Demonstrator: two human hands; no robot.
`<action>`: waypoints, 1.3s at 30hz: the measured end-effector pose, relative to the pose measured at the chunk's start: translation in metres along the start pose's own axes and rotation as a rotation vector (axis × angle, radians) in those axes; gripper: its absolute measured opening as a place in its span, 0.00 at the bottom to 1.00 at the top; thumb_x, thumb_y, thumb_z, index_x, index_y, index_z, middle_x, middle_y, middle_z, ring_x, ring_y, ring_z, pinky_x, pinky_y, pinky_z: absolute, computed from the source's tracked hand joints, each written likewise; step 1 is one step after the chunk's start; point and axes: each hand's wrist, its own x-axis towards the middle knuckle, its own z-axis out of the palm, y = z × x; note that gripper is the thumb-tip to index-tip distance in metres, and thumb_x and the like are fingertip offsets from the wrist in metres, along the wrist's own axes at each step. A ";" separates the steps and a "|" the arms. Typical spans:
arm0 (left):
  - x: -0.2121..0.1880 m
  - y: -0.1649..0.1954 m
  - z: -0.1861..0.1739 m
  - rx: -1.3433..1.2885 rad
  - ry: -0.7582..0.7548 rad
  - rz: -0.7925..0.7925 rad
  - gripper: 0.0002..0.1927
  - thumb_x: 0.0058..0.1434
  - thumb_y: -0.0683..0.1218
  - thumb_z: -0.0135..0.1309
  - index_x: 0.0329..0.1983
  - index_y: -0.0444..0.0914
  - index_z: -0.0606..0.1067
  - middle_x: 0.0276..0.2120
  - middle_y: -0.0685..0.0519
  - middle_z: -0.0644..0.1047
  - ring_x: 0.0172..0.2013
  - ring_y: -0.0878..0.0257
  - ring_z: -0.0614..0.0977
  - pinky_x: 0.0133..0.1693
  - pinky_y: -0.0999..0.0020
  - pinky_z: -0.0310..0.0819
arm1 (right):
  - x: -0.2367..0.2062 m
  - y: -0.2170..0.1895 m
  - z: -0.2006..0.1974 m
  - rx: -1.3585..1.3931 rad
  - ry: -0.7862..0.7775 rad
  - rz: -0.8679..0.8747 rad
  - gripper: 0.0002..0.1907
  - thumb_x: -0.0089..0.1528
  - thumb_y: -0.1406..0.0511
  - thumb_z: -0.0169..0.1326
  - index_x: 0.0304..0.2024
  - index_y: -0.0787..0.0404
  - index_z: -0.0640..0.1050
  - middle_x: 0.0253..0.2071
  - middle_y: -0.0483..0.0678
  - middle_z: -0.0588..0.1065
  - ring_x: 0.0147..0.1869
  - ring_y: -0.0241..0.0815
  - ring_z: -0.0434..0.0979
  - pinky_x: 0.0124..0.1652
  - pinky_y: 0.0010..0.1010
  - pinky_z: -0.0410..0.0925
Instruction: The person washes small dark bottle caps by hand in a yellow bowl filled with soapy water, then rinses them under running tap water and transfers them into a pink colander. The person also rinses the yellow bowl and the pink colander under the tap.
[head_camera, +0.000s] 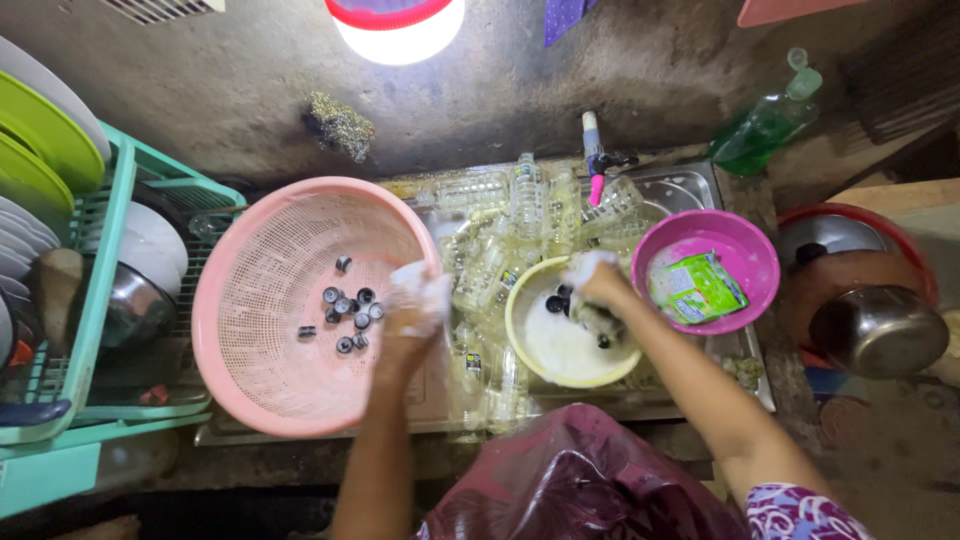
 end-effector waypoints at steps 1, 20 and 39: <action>-0.006 -0.010 -0.013 0.021 -0.044 -0.082 0.17 0.65 0.41 0.48 0.56 0.38 0.75 0.54 0.44 0.78 0.55 0.52 0.79 0.57 0.57 0.72 | -0.010 -0.002 0.014 -0.004 -0.004 0.039 0.14 0.58 0.58 0.56 0.38 0.60 0.83 0.41 0.63 0.79 0.45 0.62 0.80 0.45 0.47 0.73; -0.006 0.100 0.107 -0.431 -0.018 0.319 0.24 0.58 0.41 0.44 0.58 0.29 0.70 0.47 0.32 0.77 0.43 0.39 0.78 0.42 0.51 0.73 | -0.092 -0.041 -0.013 0.941 0.160 -0.248 0.13 0.60 0.59 0.57 0.34 0.64 0.82 0.35 0.52 0.80 0.43 0.48 0.81 0.45 0.41 0.72; 0.026 0.103 0.122 -2.101 -0.046 -1.540 0.12 0.75 0.50 0.53 0.42 0.35 0.73 0.31 0.50 0.76 0.30 0.63 0.77 0.34 0.73 0.80 | -0.082 -0.069 -0.029 0.863 0.545 -0.272 0.13 0.60 0.59 0.57 0.36 0.62 0.82 0.36 0.53 0.80 0.42 0.51 0.80 0.44 0.42 0.72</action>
